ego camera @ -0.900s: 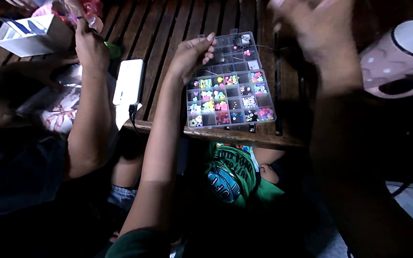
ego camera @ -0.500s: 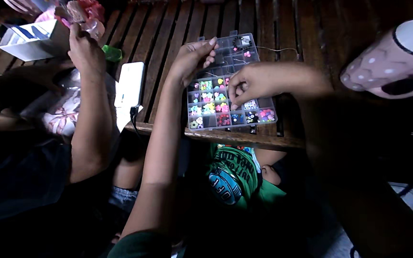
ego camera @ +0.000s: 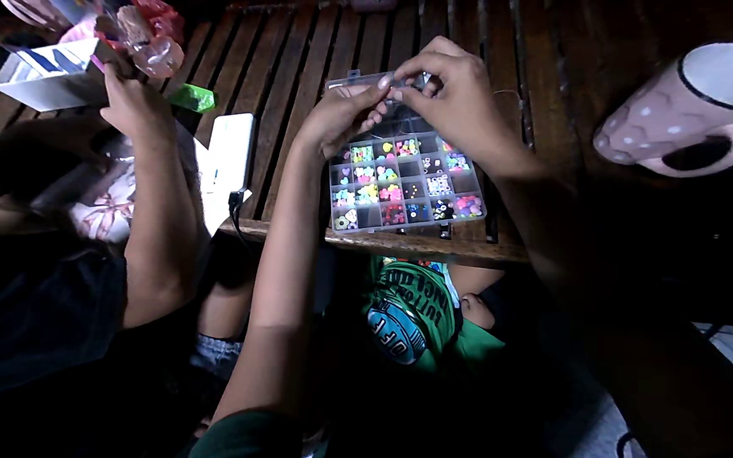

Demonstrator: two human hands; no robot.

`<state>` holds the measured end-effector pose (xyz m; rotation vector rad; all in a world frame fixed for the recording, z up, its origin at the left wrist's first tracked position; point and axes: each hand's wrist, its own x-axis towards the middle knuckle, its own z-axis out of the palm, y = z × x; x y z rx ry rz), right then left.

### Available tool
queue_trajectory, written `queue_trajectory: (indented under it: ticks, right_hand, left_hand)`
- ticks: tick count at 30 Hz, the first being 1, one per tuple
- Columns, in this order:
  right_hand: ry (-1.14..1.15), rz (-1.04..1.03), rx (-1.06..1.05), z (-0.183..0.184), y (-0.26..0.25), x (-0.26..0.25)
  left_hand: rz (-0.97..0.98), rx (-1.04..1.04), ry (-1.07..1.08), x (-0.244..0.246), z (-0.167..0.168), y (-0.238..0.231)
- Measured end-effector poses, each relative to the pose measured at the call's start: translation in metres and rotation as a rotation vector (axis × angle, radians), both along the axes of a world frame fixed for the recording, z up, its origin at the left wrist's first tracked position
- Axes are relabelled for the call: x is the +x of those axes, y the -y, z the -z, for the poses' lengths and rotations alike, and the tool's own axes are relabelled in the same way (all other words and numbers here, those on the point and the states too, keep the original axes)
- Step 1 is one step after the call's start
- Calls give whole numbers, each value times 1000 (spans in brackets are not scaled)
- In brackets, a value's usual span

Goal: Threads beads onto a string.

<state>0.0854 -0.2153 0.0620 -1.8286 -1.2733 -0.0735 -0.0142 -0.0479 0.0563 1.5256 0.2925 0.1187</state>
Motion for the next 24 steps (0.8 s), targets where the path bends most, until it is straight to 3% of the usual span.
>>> queue_trajectory:
  ticks: [24]
  right_hand:
    - [36,-34,-35,-1,2,4]
  left_hand:
    - [56,18,6,0,1,0]
